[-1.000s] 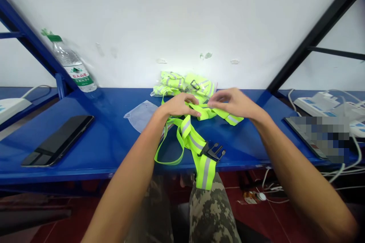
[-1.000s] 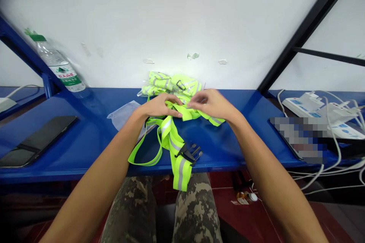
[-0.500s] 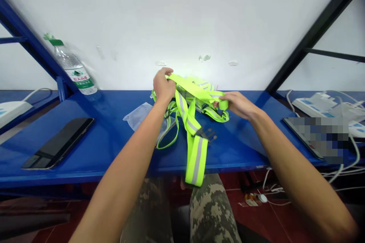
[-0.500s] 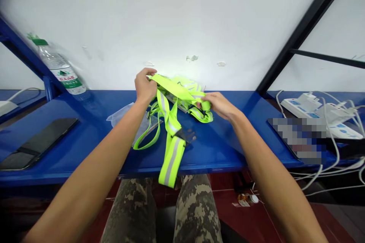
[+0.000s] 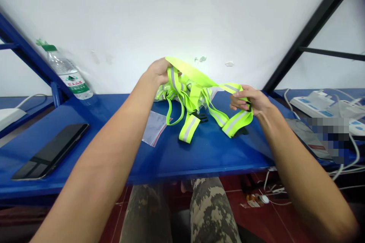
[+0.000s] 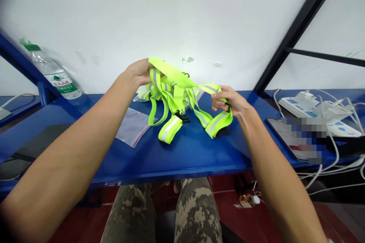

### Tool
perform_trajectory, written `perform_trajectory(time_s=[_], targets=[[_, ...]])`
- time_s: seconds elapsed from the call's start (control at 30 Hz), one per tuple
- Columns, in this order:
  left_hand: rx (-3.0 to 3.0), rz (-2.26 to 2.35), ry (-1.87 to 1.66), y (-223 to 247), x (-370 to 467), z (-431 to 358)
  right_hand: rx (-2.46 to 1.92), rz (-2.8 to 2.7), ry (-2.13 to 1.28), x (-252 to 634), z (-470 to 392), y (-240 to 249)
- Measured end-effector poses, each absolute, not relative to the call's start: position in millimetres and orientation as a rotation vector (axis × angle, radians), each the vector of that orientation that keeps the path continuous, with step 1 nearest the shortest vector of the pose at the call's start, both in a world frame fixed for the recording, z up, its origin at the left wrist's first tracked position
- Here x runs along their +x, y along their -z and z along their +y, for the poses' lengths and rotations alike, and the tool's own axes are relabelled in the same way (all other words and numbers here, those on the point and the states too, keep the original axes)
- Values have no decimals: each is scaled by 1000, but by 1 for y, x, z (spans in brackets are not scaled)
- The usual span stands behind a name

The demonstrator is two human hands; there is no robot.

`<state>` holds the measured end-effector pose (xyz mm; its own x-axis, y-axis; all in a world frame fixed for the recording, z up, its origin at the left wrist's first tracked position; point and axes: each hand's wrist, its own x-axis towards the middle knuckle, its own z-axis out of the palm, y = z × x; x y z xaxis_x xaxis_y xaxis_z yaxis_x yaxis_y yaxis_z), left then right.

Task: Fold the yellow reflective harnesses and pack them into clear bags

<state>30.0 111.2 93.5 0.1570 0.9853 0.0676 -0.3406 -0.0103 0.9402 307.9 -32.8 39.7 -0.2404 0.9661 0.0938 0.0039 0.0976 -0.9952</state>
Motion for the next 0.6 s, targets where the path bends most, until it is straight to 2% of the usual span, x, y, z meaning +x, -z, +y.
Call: perform_trajectory(time_s=[0.07, 0.17, 0.3, 0.37, 0.43, 0.53, 0.6], targets=[[1112, 862, -1215, -93, 22, 103, -1112, -1448, -1202, 318, -26, -32], [1274, 1095, -1188, -91, 15, 90, -1408, -1487, -858, 324, -15, -18], [1939, 1654, -797, -90, 20, 58, -1733, -1729, -153, 316, -20, -12], [2298, 1861, -647, -93, 30, 34, -1825, -1868, 65, 312, -34, -16], [2439, 1912, -502, -95, 41, 10, -1917, -2058, 35, 310, -49, -19], [2487, 1875, -186, -94, 52, -10, -2029, -2319, -205, 311, -64, -17], [2466, 1820, -175, -90, 52, -9, -2059, -2407, -233, 313, -67, -12]])
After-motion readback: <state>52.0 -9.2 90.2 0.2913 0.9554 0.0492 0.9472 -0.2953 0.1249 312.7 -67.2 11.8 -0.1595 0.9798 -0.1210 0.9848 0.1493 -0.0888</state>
